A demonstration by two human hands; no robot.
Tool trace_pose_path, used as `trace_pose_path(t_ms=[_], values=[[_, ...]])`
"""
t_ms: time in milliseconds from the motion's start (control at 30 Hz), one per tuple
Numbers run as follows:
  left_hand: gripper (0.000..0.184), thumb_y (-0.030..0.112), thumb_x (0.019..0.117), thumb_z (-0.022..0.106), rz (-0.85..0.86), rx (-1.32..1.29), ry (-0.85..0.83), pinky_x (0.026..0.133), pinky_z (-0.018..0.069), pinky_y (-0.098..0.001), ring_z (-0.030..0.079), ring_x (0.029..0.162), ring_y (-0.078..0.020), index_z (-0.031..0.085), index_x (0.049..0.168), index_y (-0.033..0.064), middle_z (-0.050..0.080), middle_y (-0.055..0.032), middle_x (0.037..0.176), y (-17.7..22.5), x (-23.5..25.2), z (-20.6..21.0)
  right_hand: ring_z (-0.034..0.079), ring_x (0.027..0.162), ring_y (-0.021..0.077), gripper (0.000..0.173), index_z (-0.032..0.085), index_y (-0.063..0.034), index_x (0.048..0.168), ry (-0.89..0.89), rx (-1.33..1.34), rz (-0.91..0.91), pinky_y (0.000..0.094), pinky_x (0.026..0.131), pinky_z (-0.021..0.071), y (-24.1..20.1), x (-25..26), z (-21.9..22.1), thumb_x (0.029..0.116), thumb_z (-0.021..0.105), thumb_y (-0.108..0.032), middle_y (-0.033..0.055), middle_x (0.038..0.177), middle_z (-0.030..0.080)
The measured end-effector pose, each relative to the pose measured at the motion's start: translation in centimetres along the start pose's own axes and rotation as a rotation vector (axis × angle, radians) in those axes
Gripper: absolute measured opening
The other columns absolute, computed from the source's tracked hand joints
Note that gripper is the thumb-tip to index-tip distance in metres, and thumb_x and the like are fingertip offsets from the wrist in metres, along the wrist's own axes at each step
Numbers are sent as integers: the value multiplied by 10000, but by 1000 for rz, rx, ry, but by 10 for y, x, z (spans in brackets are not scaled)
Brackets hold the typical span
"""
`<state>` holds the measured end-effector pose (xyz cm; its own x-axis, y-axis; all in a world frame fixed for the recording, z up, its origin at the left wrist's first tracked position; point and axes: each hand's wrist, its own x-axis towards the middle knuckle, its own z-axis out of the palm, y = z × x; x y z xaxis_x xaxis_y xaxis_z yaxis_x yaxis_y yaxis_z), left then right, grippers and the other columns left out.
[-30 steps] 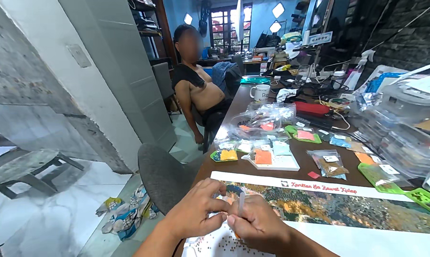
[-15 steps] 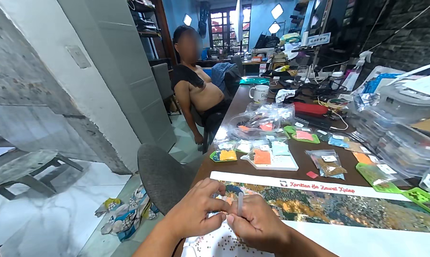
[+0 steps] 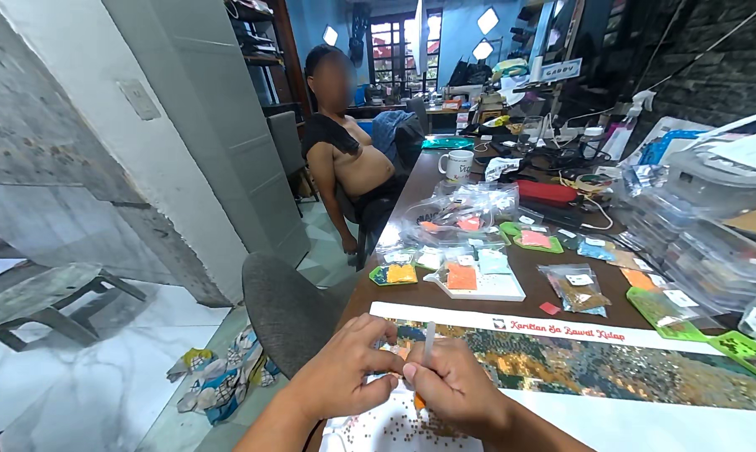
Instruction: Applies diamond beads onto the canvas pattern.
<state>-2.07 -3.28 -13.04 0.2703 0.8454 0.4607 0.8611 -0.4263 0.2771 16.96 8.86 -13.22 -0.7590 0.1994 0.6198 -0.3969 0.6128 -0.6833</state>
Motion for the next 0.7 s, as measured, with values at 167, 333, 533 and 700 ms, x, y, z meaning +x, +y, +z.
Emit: trace_pose_path(t_ms=[167, 333, 533, 700], values=[[370, 424, 1019, 445, -2, 1, -7, 952, 469, -413, 585, 1123, -223, 768, 988, 246, 656, -95, 1110, 0, 0, 0, 474, 533, 29, 365, 555, -60, 704, 36, 22, 77, 211, 502, 373, -3, 2, 0, 1021, 469, -218, 0, 586, 493], [365, 411, 1019, 454, -11, 4, -31, 967, 463, -421, 584, 1131, -236, 778, 1017, 241, 655, -104, 1129, 0, 0, -1, 441, 521, -52, 316, 569, -108, 716, 168, 61, 248, 143, 494, 362, -10, 10, -4, 1006, 477, -191, -86, 590, 477], [368, 409, 1026, 450, -13, 8, -37, 969, 460, -409, 578, 1131, -236, 779, 1024, 244, 650, -100, 1124, 0, 0, -1, 477, 507, -48, 305, 587, -143, 718, 281, 15, 382, 135, 485, 400, -6, 14, -6, 1005, 508, -208, -102, 582, 495], [366, 416, 1022, 453, -20, 9, -40, 972, 460, -408, 575, 1141, -235, 779, 1019, 249, 651, -95, 1139, 1, 0, -1, 492, 508, -31, 317, 583, -145, 713, 287, -21, 451, 151, 493, 415, 1, 14, -7, 1012, 518, -229, -92, 579, 503]])
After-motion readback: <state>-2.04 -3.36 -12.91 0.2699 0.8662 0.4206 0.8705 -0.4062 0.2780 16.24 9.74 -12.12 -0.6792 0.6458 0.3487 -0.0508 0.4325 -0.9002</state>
